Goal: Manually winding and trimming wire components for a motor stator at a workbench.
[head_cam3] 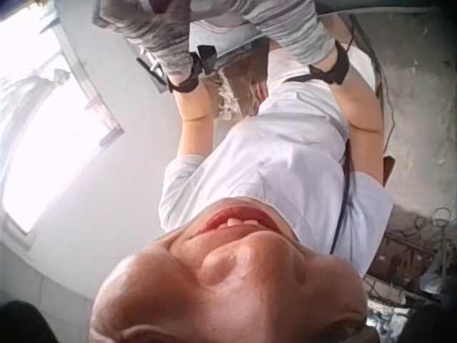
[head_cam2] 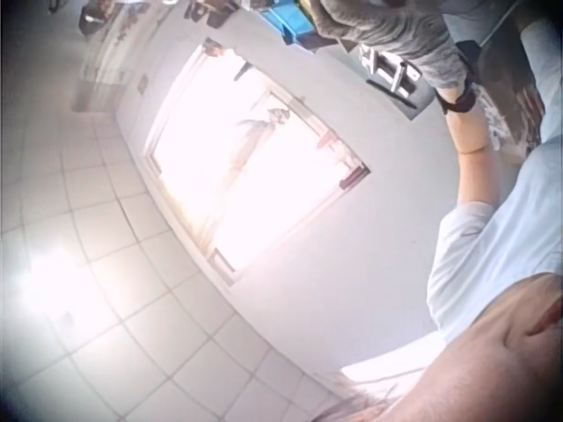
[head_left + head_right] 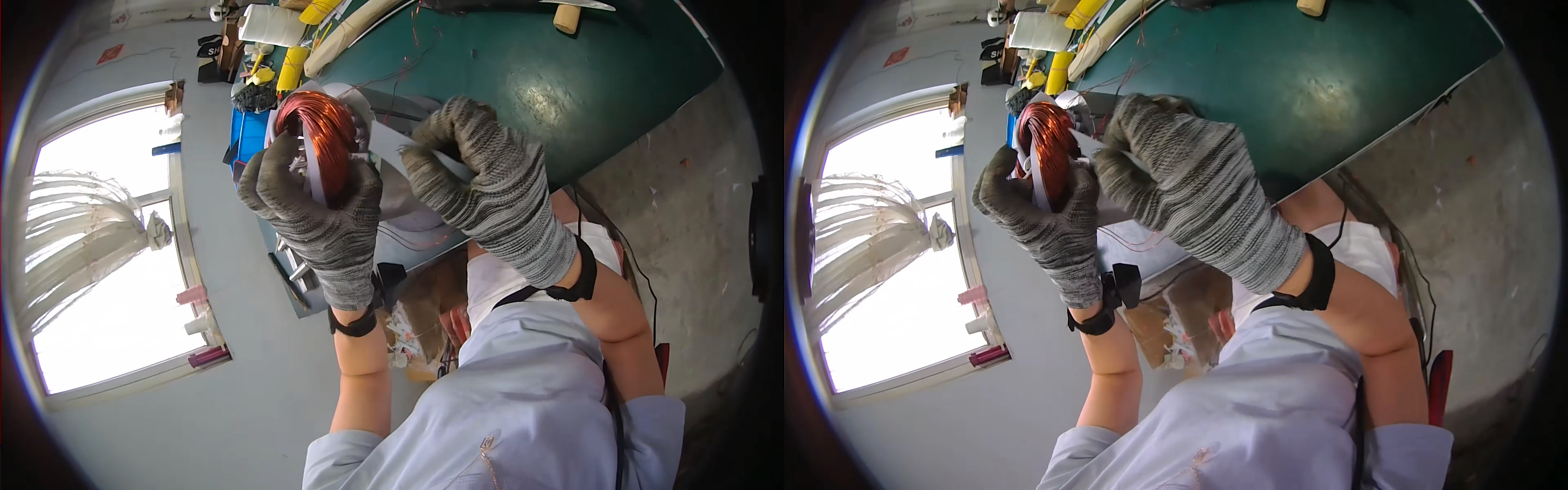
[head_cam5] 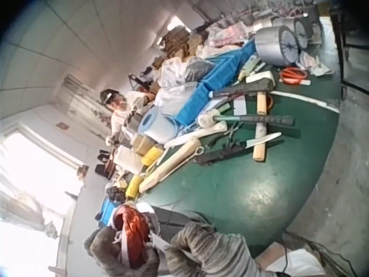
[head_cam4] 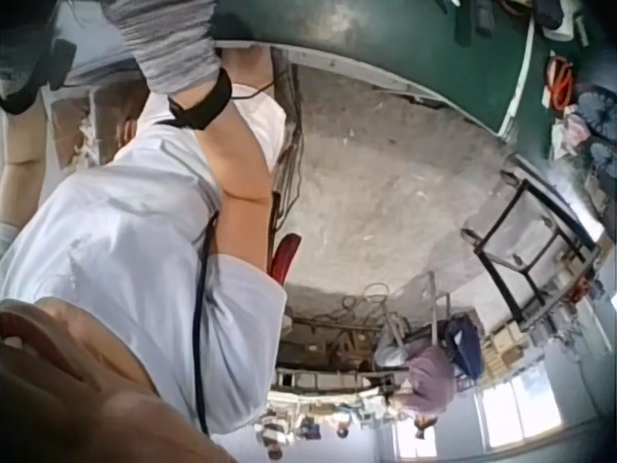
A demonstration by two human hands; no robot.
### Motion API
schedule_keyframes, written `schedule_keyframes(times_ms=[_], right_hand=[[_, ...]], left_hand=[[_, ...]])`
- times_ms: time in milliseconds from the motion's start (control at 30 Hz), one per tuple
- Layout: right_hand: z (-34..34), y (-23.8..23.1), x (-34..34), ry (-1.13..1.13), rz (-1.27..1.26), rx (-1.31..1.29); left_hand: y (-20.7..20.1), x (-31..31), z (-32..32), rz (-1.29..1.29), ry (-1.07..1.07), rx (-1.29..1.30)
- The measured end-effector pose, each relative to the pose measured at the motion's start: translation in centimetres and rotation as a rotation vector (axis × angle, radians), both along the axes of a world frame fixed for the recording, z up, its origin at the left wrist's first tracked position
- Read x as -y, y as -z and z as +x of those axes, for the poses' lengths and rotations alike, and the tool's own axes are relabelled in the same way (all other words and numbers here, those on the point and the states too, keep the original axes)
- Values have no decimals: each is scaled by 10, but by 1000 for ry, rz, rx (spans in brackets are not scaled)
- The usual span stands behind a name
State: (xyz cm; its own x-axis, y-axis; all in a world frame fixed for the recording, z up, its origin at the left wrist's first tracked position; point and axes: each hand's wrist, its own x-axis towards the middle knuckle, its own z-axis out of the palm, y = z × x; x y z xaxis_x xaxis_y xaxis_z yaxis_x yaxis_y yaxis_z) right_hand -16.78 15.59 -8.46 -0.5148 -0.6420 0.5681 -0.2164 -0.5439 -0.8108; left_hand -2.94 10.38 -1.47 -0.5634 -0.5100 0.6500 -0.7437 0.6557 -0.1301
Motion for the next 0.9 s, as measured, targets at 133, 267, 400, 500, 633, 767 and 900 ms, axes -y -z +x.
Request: schedule_keyframes(times_ms=[133, 267, 400, 500, 633, 767, 900], right_hand=[[10, -6, 0, -79, 65, 25], [15, -8, 8, -65, 24, 22], [16, -7, 11, -68, 29, -53], [20, -10, 9, 65, 60, -213], [20, -18, 4, 95, 158, -265], [15, -22, 2, 126, 162, -433], [20, -24, 15, 151, 198, -508]], left_hand=[[2, 2, 3, 77, 2, -79], [7, 3, 7, 31, -5, -108], [8, 3, 9, 76, -16, -152], [10, 6, 10, 47, 8, -152], [8, 0, 3, 70, -22, -147], [6, -1, -2, 75, -37, -142], [4, 2, -9, 42, 19, -117]])
